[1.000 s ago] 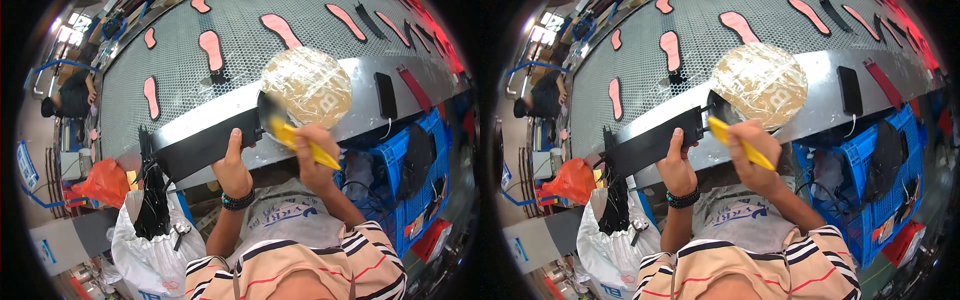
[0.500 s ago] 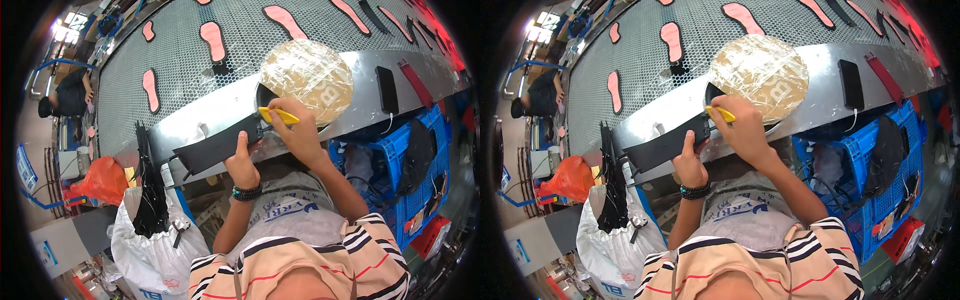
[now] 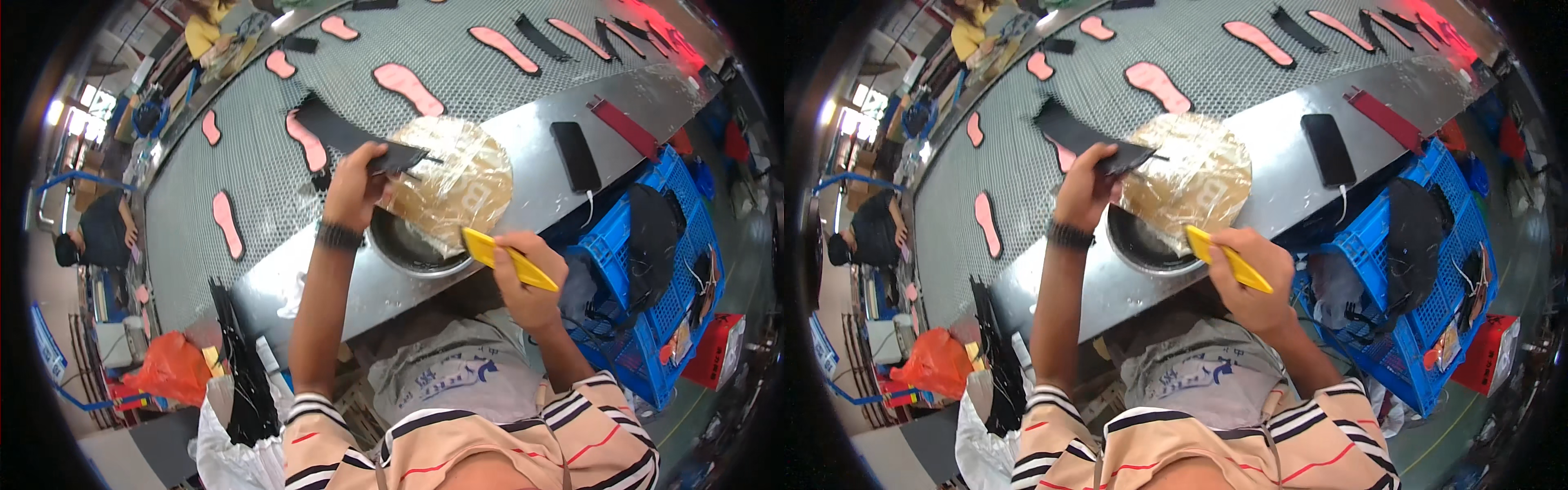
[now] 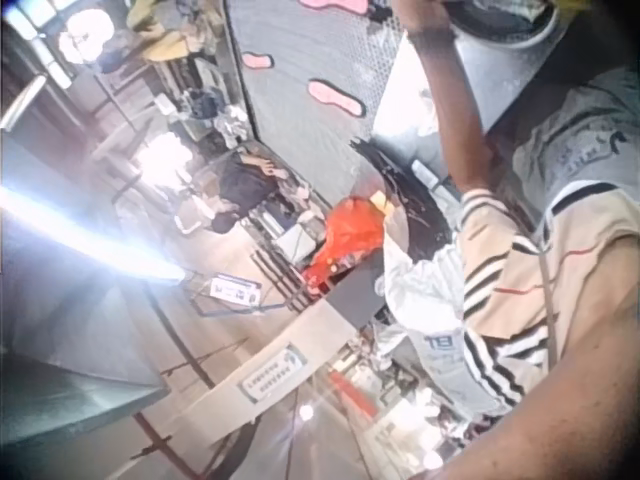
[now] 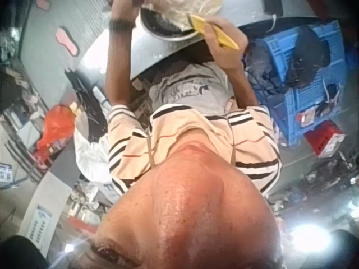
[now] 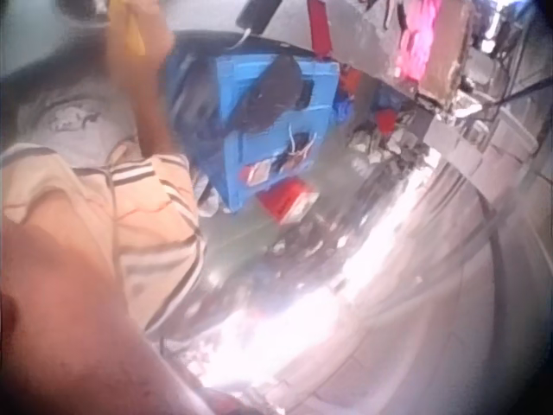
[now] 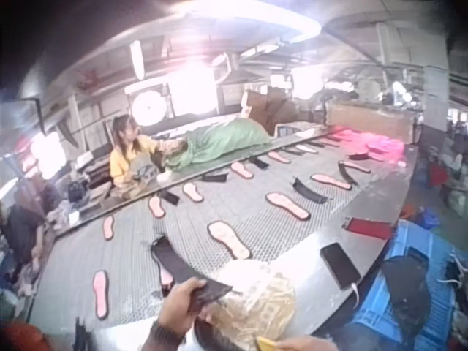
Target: Applying adhesive to black shoe upper components using a manual scraper tool in a production line setting.
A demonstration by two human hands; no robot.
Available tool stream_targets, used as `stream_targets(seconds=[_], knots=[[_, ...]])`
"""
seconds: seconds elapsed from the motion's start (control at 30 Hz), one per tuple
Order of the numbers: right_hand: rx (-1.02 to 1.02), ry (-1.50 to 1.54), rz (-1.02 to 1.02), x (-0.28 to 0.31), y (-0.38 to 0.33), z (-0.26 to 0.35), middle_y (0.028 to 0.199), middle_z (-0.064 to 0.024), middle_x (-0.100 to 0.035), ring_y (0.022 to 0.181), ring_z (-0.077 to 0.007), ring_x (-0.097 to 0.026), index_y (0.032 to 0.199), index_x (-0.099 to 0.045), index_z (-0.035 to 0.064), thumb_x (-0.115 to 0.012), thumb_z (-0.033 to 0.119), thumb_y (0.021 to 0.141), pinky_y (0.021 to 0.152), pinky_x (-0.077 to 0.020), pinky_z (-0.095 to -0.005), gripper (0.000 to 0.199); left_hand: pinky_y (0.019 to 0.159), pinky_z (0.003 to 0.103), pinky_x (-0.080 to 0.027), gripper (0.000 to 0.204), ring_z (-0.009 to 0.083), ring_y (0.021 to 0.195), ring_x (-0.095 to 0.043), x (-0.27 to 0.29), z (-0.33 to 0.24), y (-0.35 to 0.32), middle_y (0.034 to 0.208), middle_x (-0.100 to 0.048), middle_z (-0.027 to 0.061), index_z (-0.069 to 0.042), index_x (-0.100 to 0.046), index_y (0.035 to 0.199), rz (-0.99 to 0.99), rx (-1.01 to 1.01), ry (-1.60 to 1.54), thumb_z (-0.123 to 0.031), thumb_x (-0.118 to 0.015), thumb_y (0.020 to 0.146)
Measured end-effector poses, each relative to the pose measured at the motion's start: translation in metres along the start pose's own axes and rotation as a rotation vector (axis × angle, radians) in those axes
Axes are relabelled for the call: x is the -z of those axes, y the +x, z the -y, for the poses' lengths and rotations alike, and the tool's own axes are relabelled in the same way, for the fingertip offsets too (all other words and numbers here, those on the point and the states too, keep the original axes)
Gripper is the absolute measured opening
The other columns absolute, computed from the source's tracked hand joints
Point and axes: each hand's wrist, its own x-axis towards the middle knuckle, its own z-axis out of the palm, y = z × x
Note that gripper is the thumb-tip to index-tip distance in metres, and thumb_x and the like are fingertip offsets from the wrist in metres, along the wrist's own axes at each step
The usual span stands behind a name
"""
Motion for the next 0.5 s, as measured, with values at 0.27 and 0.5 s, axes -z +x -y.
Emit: stream_targets(seconds=[0.27, 0.5], knots=[[-0.115, -0.101, -0.175, 0.033, -0.032, -0.013, 0.079, -0.0103, -0.066, 0.068, -0.0166, -0.063, 0.096, -0.066, -0.0010, -0.068, 0.002, 0.090, 0.063, -0.0493, -0.0289, 0.007, 0.060, 0.028, -0.048, 0.056, 0.0159, 0.061, -0.055, -0.035, -0.051, 0.049, 0.064, -0.051, 0.0031, -0.002, -0.058, 0.090, 0.282, -0.247, 0.377, -0.051, -0.037, 0.105], [-0.237, 0.094, -0.180, 0.030, -0.020, -0.031, 0.084, -0.0079, -0.065, 0.073, -0.0123, -0.061, 0.096, -0.065, -0.0011, -0.065, 0.001, 0.093, 0.067, -0.0480, -0.0260, 0.004, 0.074, 0.042, -0.054, 0.046, 0.0264, 0.081, -0.062, 0.003, -0.068, -0.280, 0.097, -0.058, 0.0085, 0.000, -0.060, 0.119, 1.603, -0.425, 0.549, -0.042, -0.064, 0.099]])
